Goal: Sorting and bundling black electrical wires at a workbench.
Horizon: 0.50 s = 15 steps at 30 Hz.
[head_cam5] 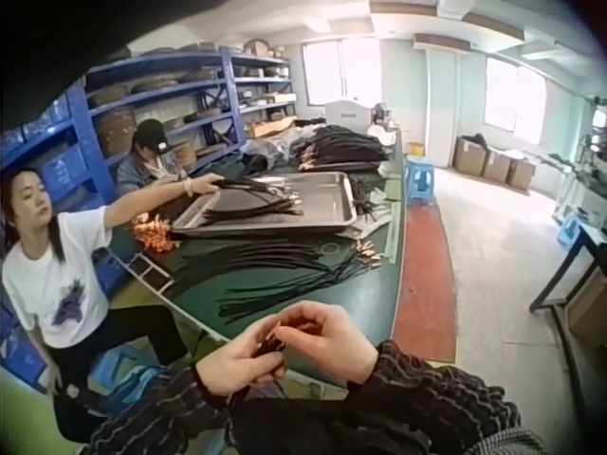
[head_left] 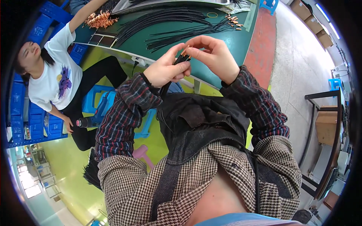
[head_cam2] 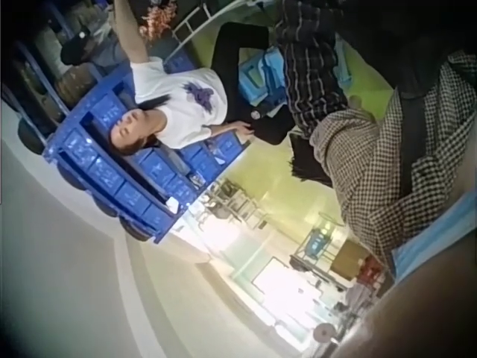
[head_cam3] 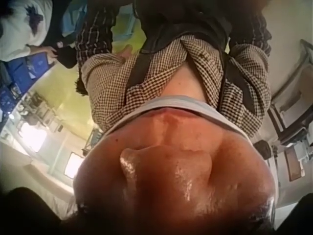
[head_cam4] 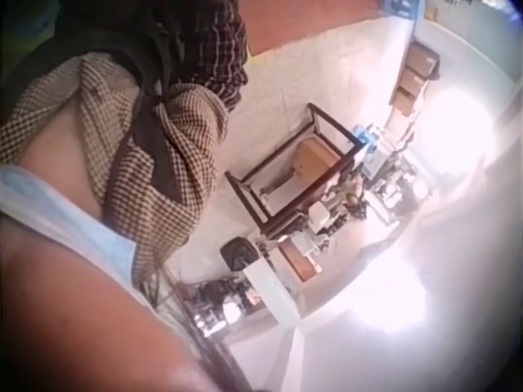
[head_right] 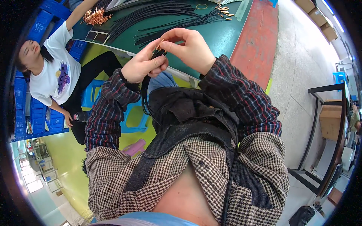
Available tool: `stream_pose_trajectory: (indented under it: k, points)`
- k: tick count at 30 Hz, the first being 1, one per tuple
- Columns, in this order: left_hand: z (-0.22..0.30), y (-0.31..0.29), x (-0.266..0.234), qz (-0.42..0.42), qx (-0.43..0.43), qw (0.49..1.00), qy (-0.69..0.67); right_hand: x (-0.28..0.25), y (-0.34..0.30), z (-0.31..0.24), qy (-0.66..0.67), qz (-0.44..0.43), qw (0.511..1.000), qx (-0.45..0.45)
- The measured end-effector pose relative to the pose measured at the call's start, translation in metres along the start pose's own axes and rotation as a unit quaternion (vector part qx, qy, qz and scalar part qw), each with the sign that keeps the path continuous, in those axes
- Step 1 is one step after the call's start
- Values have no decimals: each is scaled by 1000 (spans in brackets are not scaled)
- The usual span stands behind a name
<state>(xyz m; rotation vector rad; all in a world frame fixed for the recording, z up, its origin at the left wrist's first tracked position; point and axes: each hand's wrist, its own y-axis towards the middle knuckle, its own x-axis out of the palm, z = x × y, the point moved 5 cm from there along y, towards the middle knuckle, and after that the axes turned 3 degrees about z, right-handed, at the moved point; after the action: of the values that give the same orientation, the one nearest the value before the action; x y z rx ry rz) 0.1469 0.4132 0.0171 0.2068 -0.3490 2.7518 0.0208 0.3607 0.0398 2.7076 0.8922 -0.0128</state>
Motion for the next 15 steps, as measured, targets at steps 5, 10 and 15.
stream_pose_trajectory:
  k: [5, 10, 15]
  points:
    - [11, -3, -7, -20, 22, 999, 12, 9, 7, -2, 102, 37, 994, -22]
    - [11, -9, -10, 24, 29, 999, 40, 18, 13, -10, 79, -8, 997, 22]
    - [15, -19, -14, -42, 48, 992, 105, 42, -24, -67, -464, 109, 781, -404]
